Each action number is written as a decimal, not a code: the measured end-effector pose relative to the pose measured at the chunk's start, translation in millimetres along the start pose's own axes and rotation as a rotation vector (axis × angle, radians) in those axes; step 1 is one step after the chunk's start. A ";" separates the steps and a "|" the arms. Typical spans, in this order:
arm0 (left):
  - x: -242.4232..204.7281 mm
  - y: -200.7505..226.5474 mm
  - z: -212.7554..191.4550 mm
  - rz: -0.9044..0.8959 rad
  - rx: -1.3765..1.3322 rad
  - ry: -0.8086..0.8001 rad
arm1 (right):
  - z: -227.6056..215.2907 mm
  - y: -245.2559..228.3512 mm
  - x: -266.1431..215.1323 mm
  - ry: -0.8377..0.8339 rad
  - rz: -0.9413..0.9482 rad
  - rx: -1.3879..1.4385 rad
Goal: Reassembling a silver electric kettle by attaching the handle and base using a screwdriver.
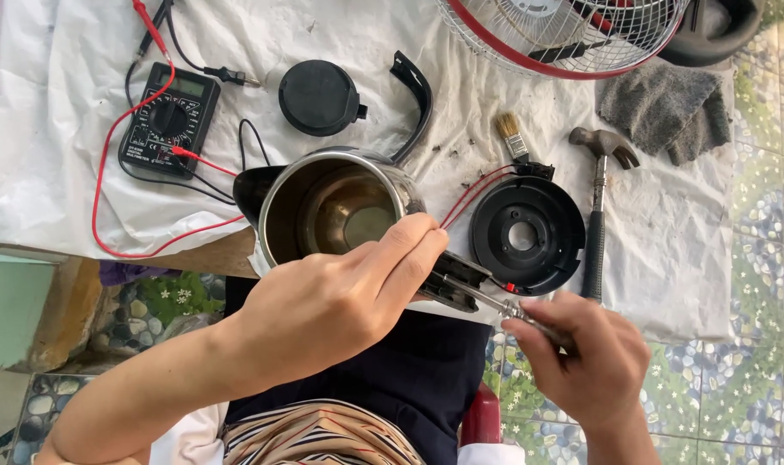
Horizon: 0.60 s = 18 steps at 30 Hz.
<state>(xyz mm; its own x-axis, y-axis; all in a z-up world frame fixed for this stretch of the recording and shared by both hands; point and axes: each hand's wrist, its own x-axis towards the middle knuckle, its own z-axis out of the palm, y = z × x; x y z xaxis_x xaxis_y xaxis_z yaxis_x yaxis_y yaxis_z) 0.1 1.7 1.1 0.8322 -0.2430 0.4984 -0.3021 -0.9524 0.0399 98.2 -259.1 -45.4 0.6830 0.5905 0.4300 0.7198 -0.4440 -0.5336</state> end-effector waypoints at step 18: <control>4.8 9.9 5.1 -0.102 -0.061 -0.045 | -3.5 -18.8 17.7 -0.024 0.106 0.074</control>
<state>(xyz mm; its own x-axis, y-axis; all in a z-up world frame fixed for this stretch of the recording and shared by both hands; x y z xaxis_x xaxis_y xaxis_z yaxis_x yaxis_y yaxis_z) 3.5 -9.8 -0.5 0.8797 -0.1552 0.4496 -0.2418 -0.9599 0.1418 97.2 -242.7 -25.3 0.7509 0.5591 0.3513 0.6320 -0.4543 -0.6279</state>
